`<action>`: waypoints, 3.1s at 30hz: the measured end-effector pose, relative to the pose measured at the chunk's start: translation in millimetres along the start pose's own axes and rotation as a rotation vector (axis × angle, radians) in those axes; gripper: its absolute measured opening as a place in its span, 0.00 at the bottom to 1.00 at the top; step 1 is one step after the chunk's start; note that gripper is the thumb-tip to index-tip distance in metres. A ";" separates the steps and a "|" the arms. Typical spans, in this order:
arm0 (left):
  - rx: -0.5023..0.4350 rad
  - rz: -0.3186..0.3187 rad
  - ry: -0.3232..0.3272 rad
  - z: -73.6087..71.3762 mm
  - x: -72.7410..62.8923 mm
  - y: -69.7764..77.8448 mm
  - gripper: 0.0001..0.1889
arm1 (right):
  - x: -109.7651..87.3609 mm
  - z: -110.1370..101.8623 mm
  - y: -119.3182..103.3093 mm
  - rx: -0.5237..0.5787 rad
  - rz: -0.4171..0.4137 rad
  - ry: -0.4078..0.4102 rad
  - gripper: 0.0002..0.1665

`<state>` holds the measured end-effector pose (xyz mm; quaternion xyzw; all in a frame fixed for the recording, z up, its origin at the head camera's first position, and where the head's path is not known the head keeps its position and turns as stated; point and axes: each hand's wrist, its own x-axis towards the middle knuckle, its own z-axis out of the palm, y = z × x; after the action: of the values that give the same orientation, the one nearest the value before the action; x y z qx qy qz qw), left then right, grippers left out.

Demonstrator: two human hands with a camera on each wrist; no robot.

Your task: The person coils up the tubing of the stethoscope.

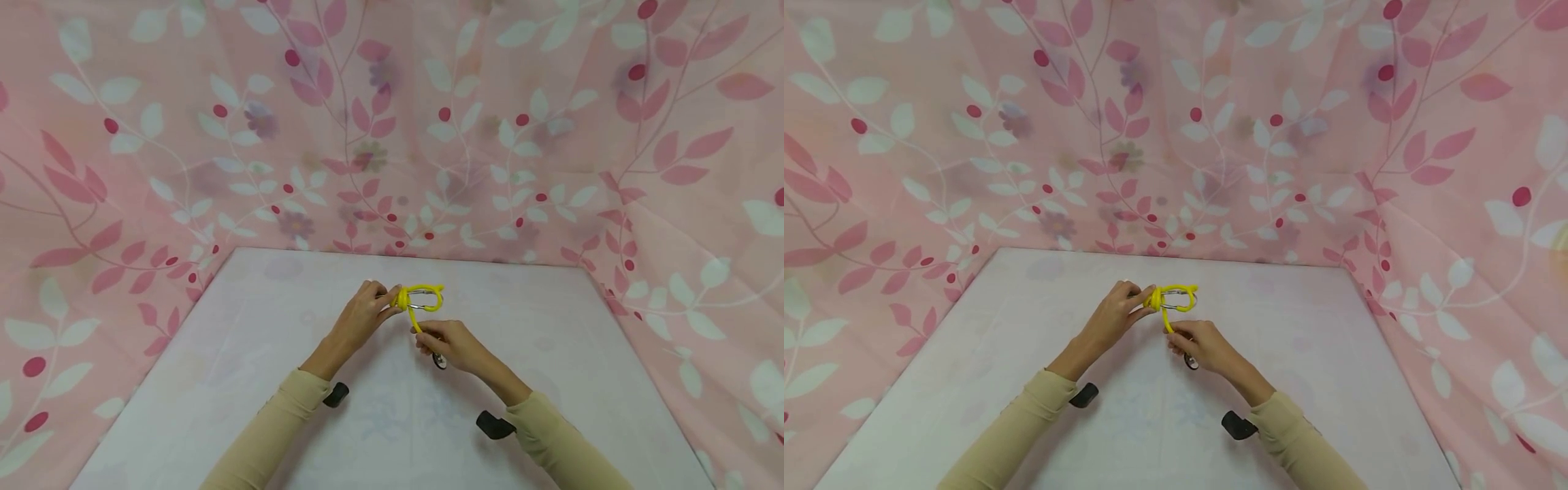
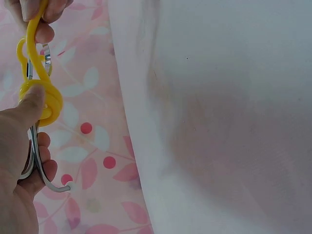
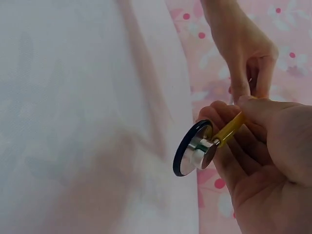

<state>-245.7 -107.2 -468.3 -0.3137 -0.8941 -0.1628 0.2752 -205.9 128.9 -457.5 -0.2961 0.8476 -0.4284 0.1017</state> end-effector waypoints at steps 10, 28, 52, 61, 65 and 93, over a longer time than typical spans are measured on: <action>0.006 -0.007 -0.057 5.0 -3.2 1.1 0.27 | -7.6 -5.4 -8.3 -0.046 -0.080 -0.020 0.15; -0.023 0.086 -0.059 5.4 -3.1 11.1 0.27 | 0.1 -14.6 -11.2 -0.227 -0.275 0.350 0.10; 0.020 0.120 -0.088 1.9 -6.1 15.9 0.25 | 2.3 -22.2 10.8 -0.323 -0.410 0.475 0.14; -0.022 0.117 -0.081 3.8 -7.1 14.7 0.26 | 2.4 -27.1 19.4 -0.537 -0.489 0.439 0.15; -0.044 0.108 -0.093 4.6 -9.2 13.8 0.26 | 1.8 -29.7 24.4 -0.600 -0.500 0.400 0.13; -0.052 0.078 -0.127 10.7 -13.4 5.6 0.27 | -1.8 -29.0 31.6 -0.656 -0.451 0.231 0.16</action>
<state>-237.4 -104.3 -484.1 -0.3648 -0.8924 -0.1548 0.2158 -229.9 163.7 -464.7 -0.4412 0.8589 -0.1774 -0.1903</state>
